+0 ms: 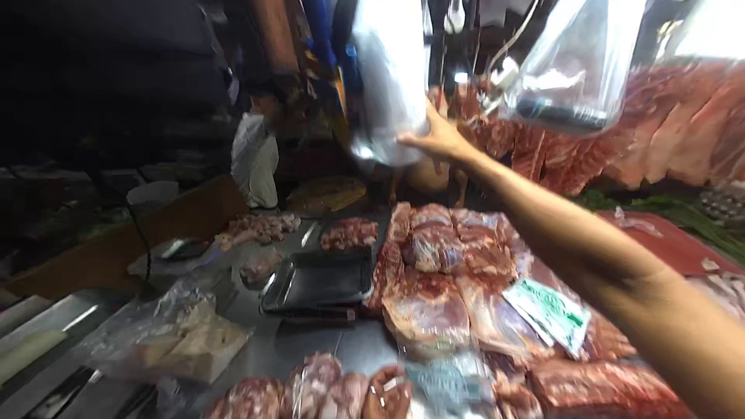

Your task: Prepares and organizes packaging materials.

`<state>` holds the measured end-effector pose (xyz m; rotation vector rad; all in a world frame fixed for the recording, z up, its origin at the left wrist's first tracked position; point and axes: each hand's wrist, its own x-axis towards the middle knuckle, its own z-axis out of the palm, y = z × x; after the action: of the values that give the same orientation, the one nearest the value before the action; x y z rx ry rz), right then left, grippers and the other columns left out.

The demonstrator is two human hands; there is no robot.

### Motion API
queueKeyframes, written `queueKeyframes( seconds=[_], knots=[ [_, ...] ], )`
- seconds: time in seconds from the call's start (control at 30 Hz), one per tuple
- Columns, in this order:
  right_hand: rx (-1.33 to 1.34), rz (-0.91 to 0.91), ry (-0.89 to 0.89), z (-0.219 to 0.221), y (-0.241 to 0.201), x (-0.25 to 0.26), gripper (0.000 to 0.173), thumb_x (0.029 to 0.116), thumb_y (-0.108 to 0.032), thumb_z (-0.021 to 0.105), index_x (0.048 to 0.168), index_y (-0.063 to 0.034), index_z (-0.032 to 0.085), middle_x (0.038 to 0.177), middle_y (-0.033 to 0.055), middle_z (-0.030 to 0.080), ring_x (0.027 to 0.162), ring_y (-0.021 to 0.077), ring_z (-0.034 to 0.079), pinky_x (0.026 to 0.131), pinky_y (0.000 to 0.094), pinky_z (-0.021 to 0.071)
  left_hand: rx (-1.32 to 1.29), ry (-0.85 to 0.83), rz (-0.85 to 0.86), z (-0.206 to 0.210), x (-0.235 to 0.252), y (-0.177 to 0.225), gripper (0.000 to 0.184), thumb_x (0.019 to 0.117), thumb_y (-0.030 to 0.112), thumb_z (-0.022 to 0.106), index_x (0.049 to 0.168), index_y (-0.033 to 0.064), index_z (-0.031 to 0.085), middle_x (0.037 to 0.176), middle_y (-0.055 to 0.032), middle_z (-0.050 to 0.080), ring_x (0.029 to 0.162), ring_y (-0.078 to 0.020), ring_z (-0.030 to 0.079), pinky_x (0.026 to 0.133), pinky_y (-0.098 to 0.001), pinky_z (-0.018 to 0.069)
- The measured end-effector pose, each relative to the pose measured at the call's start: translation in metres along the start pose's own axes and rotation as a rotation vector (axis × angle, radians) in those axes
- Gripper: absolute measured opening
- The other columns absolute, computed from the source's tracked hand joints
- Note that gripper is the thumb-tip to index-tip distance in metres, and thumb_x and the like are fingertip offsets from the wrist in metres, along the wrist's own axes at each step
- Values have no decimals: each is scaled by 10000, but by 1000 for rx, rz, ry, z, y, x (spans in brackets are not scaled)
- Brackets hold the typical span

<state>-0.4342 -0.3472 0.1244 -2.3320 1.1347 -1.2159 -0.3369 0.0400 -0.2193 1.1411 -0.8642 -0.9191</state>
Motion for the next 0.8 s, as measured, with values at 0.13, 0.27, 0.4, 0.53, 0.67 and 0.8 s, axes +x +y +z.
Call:
queueKeyframes(
  seconds=[0.13, 0.27, 0.4, 0.53, 0.67, 0.8],
  knots=[
    [-33, -49, -282, -8, 16, -68, 897, 904, -477, 750, 1615, -157, 309, 1265, 134, 699, 1076, 270, 705, 978, 517, 548, 70, 144, 49, -22, -12, 20, 398, 929, 7, 594, 1309, -90, 526, 1194, -145, 690, 1016, -199, 711, 879, -332, 613],
    [36, -60, -457, -15, 45, -195, 538, 956, -338, 722, 1423, -112, 580, 1169, 43, 743, 1011, 127, 728, 959, 374, 585, 182, 281, 15, -65, -31, 23, 329, 963, 48, 552, 1270, -68, 555, 1173, -144, 699, 1013, -221, 711, 858, -369, 613],
    [-85, 268, -432, -25, 134, -330, 305, 976, -253, 696, 1234, -93, 728, 1074, 79, 768, 967, 210, 740, 945, 513, 573, 236, 313, -79, -85, -55, 14, 302, 980, 58, 528, 1262, -45, 561, 1176, -124, 702, 1006, -204, 712, 836, -339, 612],
    [-338, 712, -277, -35, 241, -430, 640, 888, -248, 781, 1450, -36, 559, 1372, 316, 577, 1225, 542, 566, 999, 757, 422, 226, 253, -182, -63, -64, -5, 289, 967, 50, 535, 1237, -49, 568, 1128, -102, 706, 945, -169, 717, 832, -317, 612],
    [-491, 844, -286, -30, 316, -485, 1004, 765, -268, 878, 1605, -123, 347, 1596, 319, 323, 1349, 604, 413, 1000, 790, 394, 248, 41, -241, -18, -53, -23, 306, 952, 42, 562, 1236, -68, 592, 1142, -155, 709, 969, -223, 719, 836, -363, 613],
    [-517, 898, -305, -32, 308, -484, 555, 935, -115, 623, 1484, -156, 551, 1251, 291, 660, 1148, 524, 626, 901, 732, 485, 264, -162, -205, 23, -42, -19, 300, 936, 34, 599, 1221, -54, 625, 1161, -148, 721, 1024, -228, 718, 887, -362, 605]
  ],
)
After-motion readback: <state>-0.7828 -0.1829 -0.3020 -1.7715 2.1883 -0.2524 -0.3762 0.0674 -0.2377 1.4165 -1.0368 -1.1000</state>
